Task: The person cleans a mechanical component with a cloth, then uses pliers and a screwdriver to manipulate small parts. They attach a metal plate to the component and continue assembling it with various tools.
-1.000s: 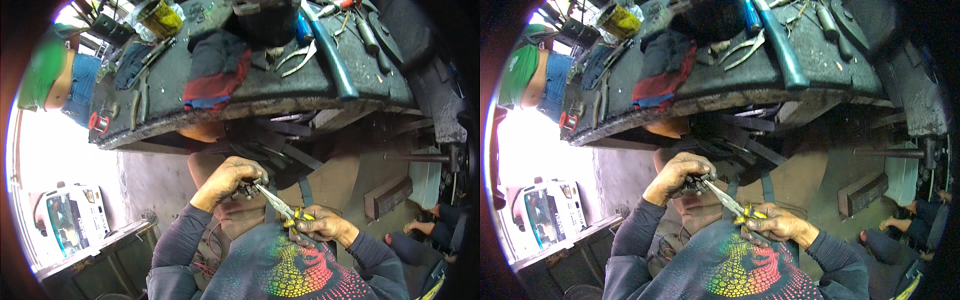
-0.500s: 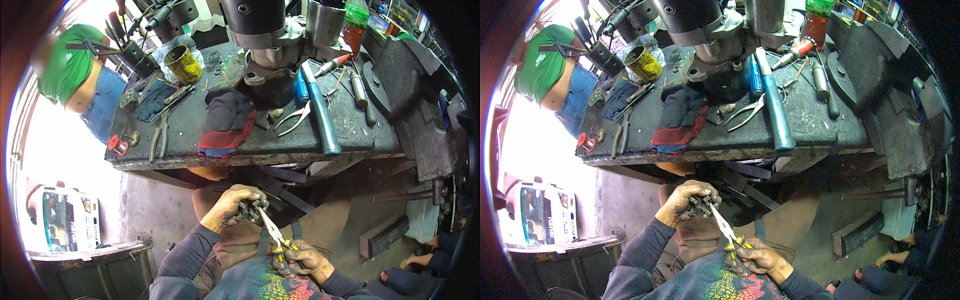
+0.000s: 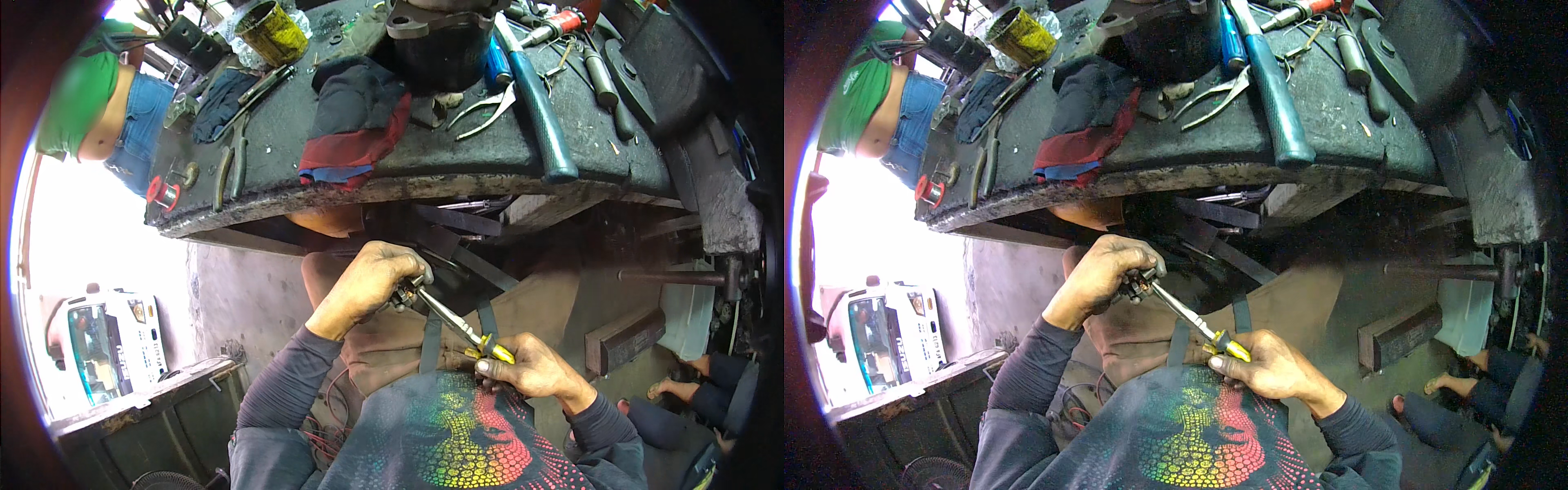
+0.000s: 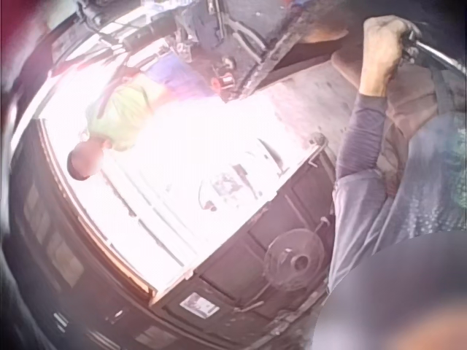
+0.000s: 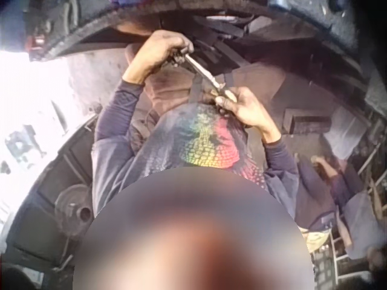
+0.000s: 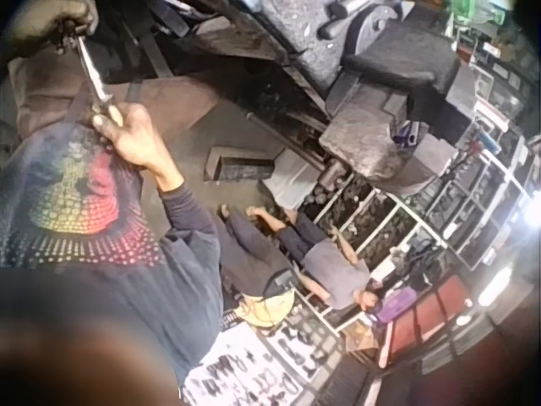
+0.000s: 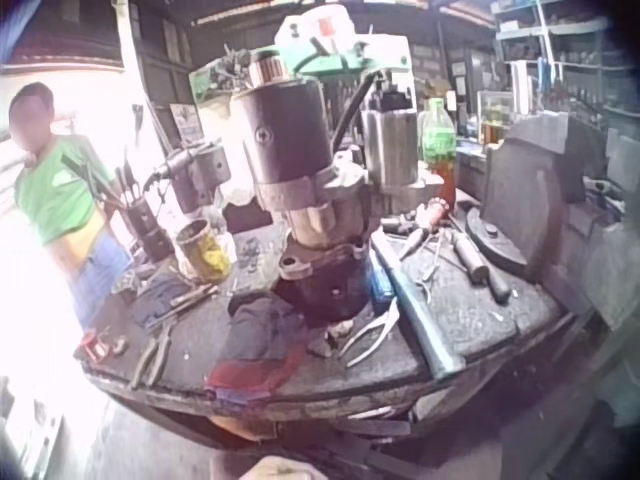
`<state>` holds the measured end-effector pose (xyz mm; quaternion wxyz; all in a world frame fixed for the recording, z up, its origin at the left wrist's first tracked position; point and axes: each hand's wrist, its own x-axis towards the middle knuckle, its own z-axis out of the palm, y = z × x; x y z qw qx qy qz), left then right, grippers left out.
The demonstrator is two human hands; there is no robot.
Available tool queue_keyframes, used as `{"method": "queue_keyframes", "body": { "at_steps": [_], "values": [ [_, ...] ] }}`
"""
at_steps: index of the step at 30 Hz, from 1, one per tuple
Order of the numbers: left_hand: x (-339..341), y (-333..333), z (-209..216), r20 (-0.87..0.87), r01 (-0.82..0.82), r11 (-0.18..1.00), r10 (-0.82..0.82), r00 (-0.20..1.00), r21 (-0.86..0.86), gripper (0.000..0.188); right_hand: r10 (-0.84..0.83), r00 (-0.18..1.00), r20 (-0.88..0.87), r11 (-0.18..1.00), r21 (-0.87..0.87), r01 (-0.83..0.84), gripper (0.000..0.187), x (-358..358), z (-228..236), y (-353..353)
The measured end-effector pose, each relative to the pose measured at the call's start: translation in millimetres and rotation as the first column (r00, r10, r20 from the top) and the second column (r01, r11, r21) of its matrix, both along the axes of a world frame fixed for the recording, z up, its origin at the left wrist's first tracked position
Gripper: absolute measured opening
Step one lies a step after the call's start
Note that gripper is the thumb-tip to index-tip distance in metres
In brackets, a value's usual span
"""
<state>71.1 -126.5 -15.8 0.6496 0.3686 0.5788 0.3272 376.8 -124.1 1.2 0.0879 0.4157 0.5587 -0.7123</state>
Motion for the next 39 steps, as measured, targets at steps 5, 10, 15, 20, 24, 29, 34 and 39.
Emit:
{"method": "queue_keyframes", "body": {
  "at_steps": [5, 10, 15, 20, 24, 29, 34, 39],
  "values": [
    [-0.2, -2.7, 3.0, -0.087, 0.054, 0.998, -0.051, 0.995, 0.033, 0.027, 0.07, 0.997, 0.016, 0.991, 0.113, -0.071, 0.04, -3.1, 1.2, -1.2],
    [2.7, -6.3, 4.1, -0.125, 0.046, 0.999, -0.047, 0.991, -0.018, 0.027, 0.079, 0.996, 0.031, 0.99, 0.117, -0.082, 0.038, -5.6, 3.3, 1.2],
    [6.4, -7.4, 1.8, -0.192, 0.087, 0.995, -0.093, 0.977, -0.04, 0.027, 0.116, 0.992, 0.045, 0.987, 0.108, -0.121, 0.037, -9.8, 2.0, 2.5],
    [10.5, -7.8, 2.1, -0.248, 0.12, 0.989, -0.138, 0.959, -0.084, 0.026, 0.045, 0.998, -0.042, 0.999, 0.028, -0.044, 0.034, -10.4, -4.3, -3.9],
    [5.3, -4.5, 2.9, -0.154, 0.163, 0.983, -0.174, 0.973, -0.078, 0.026, -0.085, 0.991, -0.103, 0.964, -0.26, 0.055, 0.028, -3.8, -15.1, -7.1],
    [-1.4, -0.5, 1.2, 0.035, 0.22, 0.972, -0.218, 0.975, -0.082, 0.026, -0.386, 0.877, -0.285, 0.737, -0.667, 0.108, 0.033, 4.0, -31.7, -18.0],
    [6.0, 3.5, 0.4, -0.079, 0.218, 0.975, -0.221, 0.972, -0.054, 0.026, -0.472, 0.835, -0.284, 0.67, -0.731, 0.129, 0.032, -0.3, -39.5, -26.1],
    [10.6, 2.0, 5.8, -0.21, 0.224, 0.973, -0.229, 0.951, -0.048, 0.025, -0.41, 0.876, -0.255, 0.78, -0.596, 0.191, 0.029, -5.8, -38.7, -28.6]
  ]
}}
